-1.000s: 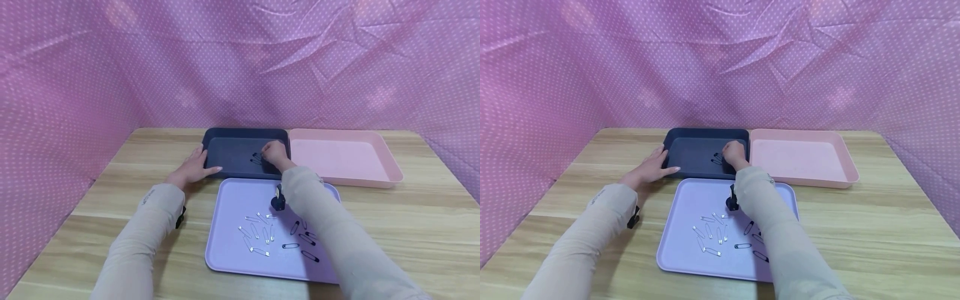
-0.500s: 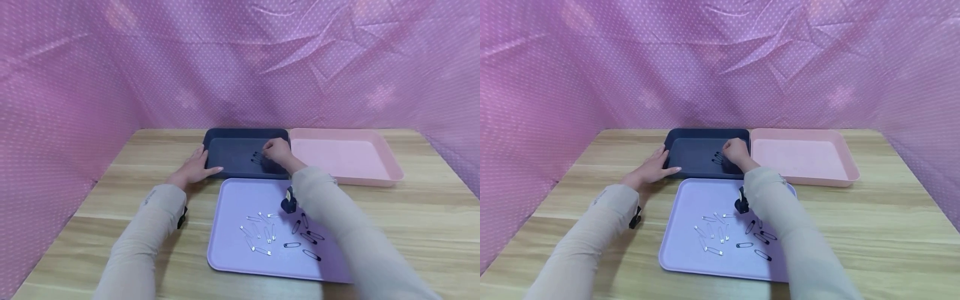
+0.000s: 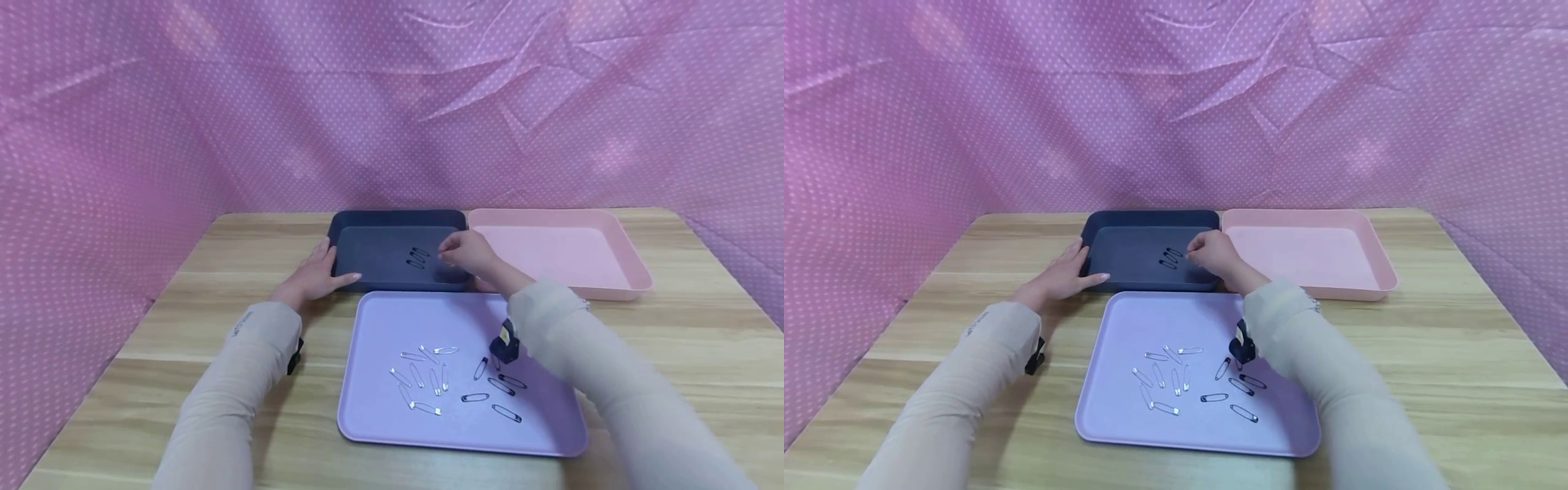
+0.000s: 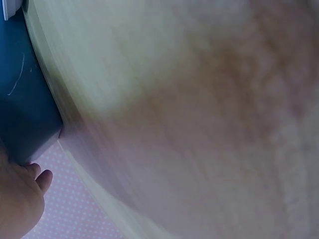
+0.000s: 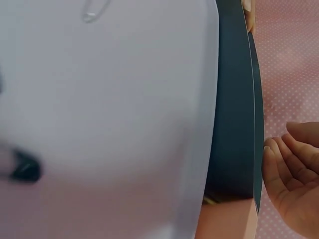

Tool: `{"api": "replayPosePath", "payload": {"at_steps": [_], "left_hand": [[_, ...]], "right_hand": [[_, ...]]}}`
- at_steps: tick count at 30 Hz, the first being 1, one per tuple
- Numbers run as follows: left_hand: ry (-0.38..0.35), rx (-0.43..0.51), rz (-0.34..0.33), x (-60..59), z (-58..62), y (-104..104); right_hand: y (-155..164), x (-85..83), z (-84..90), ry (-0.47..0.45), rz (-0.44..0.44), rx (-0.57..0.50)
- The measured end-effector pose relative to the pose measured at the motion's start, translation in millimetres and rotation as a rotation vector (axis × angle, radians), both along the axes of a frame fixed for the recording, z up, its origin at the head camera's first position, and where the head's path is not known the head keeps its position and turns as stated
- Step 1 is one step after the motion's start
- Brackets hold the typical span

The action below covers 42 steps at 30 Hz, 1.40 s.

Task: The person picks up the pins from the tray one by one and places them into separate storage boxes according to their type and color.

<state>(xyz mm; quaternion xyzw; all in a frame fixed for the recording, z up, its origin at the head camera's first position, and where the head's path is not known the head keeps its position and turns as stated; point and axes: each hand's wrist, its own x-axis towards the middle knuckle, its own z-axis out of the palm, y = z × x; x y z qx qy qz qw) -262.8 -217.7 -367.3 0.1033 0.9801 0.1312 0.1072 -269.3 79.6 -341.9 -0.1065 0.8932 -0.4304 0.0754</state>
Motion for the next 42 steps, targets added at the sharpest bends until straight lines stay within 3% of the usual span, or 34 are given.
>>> {"api": "replayPosePath", "payload": {"at_steps": [8,14,22,32,42], "left_hand": [[-0.009,0.006,-0.002,2.2,2.3,2.0],[-0.006,0.002,0.002,3.6,2.1,1.5],[0.000,-0.008,0.005,4.7,2.0,1.9],[0.008,-0.021,0.006,6.9,4.7,2.2],[0.027,-0.035,-0.005,7.3,5.9,2.0]], "right_hand": [[15.9,18.4,1.0,-0.070,0.047,-0.043],[25.5,32.3,1.8,-0.014,0.104,0.025],[38.8,52.0,1.4,0.005,0.165,0.029],[51.7,72.7,-0.9,-0.086,0.238,0.045],[66.2,81.4,-10.2,-0.031,0.342,0.115]]}}
